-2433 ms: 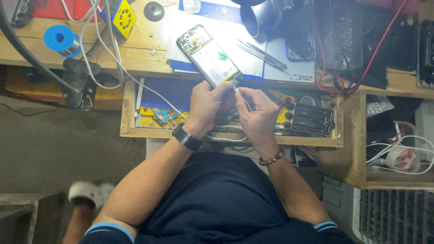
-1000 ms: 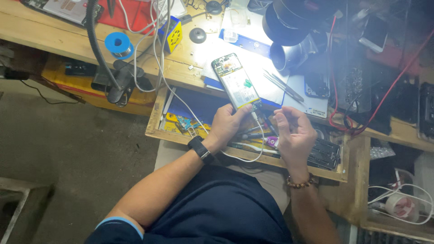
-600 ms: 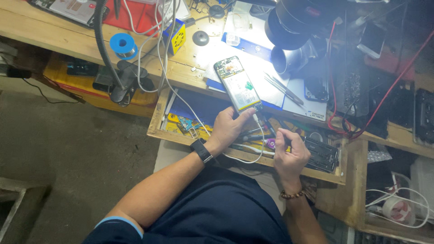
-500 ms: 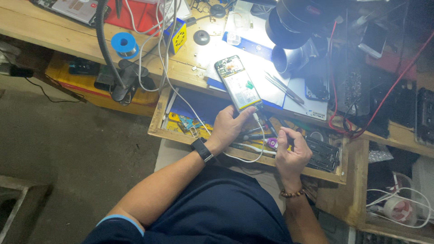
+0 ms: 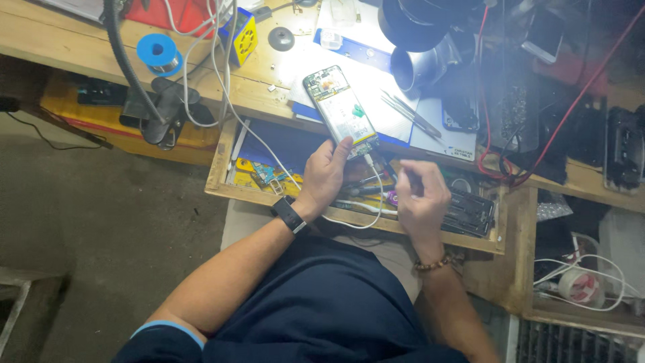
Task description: The person handles a disassembled smartphone, connecting and disconnecting a charging cable to test the device. They then place the phone on the workbench, retrieve a new phone screen, and compare it with the existing device. Finally, they pick up another disassembled phone and connect a cable to it.
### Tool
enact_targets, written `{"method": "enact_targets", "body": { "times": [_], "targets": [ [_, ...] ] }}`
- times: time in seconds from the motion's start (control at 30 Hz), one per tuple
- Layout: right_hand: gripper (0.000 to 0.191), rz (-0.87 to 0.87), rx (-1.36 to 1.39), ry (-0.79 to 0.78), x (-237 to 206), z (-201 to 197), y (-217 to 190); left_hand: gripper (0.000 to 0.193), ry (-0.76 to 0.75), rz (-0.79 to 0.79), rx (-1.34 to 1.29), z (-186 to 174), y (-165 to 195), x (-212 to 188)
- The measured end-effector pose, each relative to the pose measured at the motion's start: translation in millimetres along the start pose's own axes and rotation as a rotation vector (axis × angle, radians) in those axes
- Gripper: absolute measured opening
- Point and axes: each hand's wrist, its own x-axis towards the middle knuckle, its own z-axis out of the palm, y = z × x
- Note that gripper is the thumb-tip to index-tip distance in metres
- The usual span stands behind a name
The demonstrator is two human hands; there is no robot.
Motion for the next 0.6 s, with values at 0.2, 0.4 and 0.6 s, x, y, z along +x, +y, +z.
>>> {"method": "enact_targets", "body": {
  "times": [0.2,0.4,0.6],
  "targets": [
    [0.008,-0.046,0.015,-0.252,82.9,26.6,-6.7,0.052,0.079,0.193,0.246,-4.5,-9.4,5.8],
    [0.011,-0.284,0.056,-0.348,141.3,80.6,-23.1,0.05,-0.002,-0.005,0.002,-8.6,1.4,2.9],
    [0.011,-0.217,-0.012,-0.434,156.1,101.8,-52.4,0.047,-0.053,0.004,-0.143,-18.9,10.8,0.2]
  ]
}}
